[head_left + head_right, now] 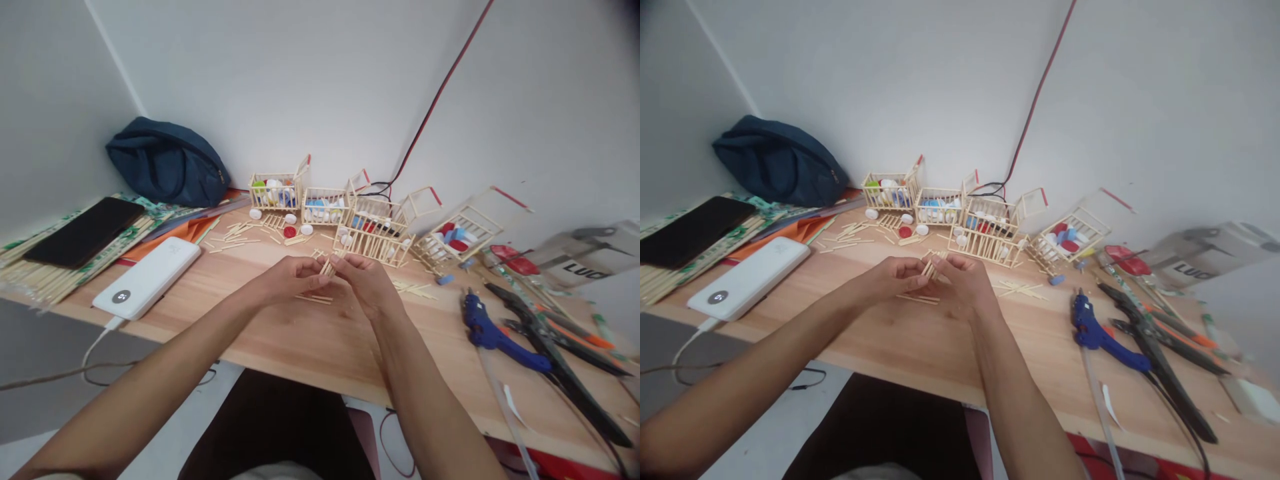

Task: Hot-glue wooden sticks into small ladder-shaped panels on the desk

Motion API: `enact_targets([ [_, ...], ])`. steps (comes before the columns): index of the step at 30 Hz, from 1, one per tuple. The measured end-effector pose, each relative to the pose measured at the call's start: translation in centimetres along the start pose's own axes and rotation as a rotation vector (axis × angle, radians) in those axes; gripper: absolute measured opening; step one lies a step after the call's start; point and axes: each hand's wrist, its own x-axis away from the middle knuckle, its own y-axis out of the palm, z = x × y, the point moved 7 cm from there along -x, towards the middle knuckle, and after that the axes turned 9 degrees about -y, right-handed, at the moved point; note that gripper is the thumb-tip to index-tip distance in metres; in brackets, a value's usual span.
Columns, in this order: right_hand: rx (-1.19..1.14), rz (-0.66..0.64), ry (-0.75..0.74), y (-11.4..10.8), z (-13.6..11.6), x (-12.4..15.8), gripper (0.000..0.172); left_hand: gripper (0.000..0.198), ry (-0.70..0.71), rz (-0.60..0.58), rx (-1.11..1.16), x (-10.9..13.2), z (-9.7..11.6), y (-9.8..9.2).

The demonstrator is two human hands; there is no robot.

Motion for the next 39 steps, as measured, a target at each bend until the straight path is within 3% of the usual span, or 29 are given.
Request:
enact_targets([
  [5, 0.022, 0.012, -0.013, 0.1, -0.6, 0.2, 0.023, 0.039, 0.001, 0.011, 0.084, 0.2, 1.0, 0.2],
  [9, 0.041, 0.019, -0.026, 0.6, -1.3, 0.3, 0.026, 0.038, -0.068, 0.038, 0.123, 0.0, 0.9, 0.5],
  [14, 0.064, 0.009, -0.034, 1.4, -1.9, 0.5, 0.029, 0.042, -0.046, 0.077, 0.116, -0.1, 0.8, 0.7],
  [22, 0.060, -0.050, -0.017, 1.7, -1.6, 0.7, 0.029, 0.046, -0.118, 0.009, 0.229, 0.9, 0.9, 1.4],
  [27, 0.092, -0.144, -0.128, 1.6, -2.6, 0.7, 0.043, 0.044, -0.148, 0.017, 0.272, 1.2, 1.1, 1.4],
  [31, 0.143, -0.180, -0.211, 1.6, -3.4, 0.7, 0.042, 0.040, -0.160, 0.040, 0.286, 1.4, 1.1, 1.1],
  [39, 0.223, -0.200, -0.224, 1.6, -3.6, 0.8, 0.036, 0.038, -0.201, -0.017, 0.406, 1.7, 0.9, 1.6],
])
